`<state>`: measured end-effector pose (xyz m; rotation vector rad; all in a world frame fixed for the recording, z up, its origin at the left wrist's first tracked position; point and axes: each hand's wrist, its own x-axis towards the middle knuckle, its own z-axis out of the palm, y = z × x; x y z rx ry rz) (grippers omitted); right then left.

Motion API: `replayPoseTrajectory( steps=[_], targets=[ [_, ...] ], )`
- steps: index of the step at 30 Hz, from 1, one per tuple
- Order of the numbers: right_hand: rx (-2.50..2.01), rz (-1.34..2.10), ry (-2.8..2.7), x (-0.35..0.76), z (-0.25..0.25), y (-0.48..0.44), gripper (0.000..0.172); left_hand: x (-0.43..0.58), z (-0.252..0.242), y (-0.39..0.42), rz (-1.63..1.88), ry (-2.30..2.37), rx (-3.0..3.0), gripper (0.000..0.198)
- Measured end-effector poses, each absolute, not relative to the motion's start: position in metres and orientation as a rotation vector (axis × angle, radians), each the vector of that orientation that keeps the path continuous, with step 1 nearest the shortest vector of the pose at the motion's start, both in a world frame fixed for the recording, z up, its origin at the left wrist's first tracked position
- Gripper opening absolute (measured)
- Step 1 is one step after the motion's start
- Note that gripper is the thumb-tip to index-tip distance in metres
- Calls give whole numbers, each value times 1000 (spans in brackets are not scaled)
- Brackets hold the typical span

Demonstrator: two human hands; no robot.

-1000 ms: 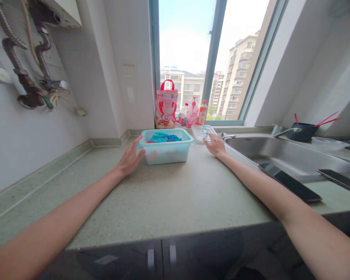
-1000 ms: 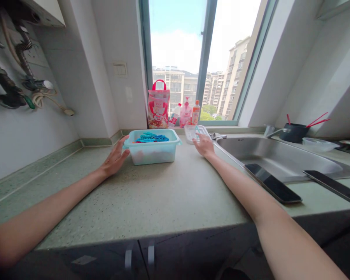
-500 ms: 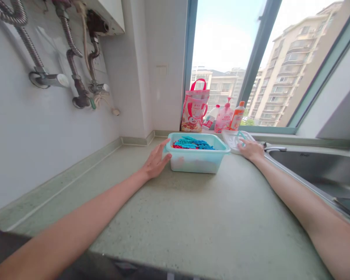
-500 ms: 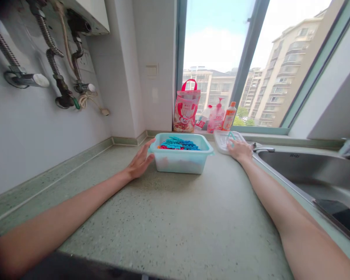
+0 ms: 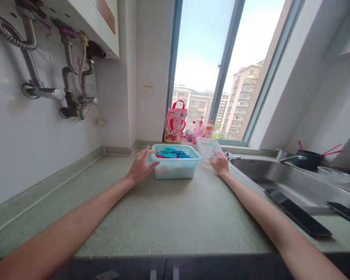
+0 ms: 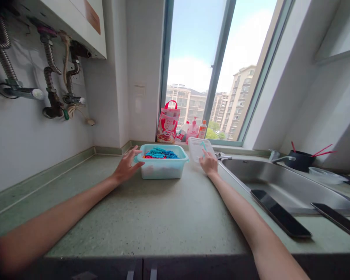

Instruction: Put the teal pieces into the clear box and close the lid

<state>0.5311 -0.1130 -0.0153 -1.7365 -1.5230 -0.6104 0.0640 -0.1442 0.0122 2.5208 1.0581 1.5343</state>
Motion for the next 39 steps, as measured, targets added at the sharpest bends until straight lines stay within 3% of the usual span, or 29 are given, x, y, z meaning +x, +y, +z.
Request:
replayPoseTrajectory(
  steps=[9, 16, 30, 39],
  targets=[
    [-1260, -273, -1187, 504, 15, -151, 41, 54, 15, -151, 1558, 1008, 2588, 66],
    [-795, -28, -1420, 445, 61, -180, 24, 51, 12, -152, 1507, 920, 2536, 70],
    [-813, -25, -1858, 413, 67, -209, 35, 57, 12, -145, 1691, 926, 2370, 85],
    [-703, 152, -2003, 412, 77, -219, 47, 58, 27, -163, 1643, 904, 2540, 76]
  ],
)
